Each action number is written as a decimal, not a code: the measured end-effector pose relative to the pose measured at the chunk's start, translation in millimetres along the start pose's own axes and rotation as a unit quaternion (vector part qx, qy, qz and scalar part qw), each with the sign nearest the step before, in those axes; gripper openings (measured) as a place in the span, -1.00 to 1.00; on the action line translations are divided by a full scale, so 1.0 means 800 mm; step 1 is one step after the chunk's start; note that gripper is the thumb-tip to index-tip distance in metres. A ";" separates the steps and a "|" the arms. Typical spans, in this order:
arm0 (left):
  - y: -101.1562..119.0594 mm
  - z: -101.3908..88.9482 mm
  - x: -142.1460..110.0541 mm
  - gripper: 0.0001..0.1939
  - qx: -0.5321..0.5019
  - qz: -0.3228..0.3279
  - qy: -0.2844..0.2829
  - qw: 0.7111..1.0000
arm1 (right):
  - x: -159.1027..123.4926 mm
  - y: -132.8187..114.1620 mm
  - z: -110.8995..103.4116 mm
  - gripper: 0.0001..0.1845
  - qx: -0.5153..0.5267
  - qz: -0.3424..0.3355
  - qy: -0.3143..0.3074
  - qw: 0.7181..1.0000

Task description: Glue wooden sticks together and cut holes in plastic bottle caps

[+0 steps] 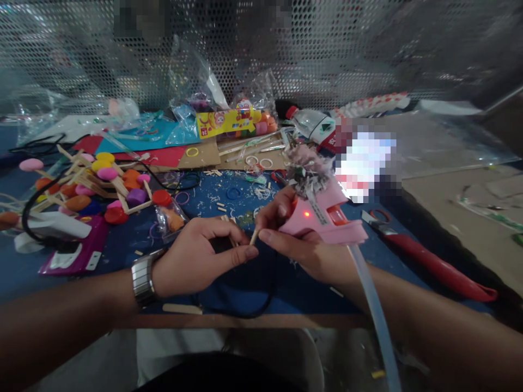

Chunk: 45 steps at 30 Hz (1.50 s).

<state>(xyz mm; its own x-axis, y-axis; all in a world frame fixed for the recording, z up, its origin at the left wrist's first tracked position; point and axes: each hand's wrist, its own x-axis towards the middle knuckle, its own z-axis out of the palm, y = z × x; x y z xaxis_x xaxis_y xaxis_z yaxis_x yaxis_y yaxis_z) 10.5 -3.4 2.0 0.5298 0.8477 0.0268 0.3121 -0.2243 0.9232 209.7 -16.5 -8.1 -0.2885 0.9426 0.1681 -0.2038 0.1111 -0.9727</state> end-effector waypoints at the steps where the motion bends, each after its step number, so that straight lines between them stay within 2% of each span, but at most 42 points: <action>1: 0.000 0.000 0.000 -0.77 0.002 0.004 -0.001 1.000 | 0.000 0.001 0.000 -0.55 0.001 -0.002 -0.004 1.000; 12: 0.000 0.000 0.000 -0.77 -0.001 0.003 -0.008 1.000 | 0.002 -0.006 0.001 -0.59 0.011 0.014 -0.004 1.000; 17: 0.001 0.002 -0.001 -0.82 -0.015 0.021 0.009 1.000 | 0.003 -0.009 -0.001 -0.59 -0.002 0.017 -0.013 1.000; 24: 0.000 0.003 0.000 -0.83 -0.044 0.033 0.011 0.998 | 0.003 -0.007 -0.003 -0.59 0.018 0.018 -0.046 0.999; 33: -0.005 0.004 0.000 -0.86 -0.064 0.047 0.003 0.997 | 0.004 -0.008 -0.006 -0.60 0.076 0.055 -0.099 0.991; 45: 0.000 0.003 0.003 -0.85 -0.065 0.040 0.021 0.997 | 0.004 -0.004 -0.008 -0.58 0.047 0.055 -0.058 0.996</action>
<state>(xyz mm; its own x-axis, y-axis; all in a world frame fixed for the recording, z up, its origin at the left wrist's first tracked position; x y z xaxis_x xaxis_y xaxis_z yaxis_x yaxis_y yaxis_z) 13.8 -3.1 1.2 0.5142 0.8498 0.1162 0.1645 -0.2307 0.9590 215.2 -11.8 -5.2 -0.4193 0.9040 0.0834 -0.2495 -0.0264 -0.9680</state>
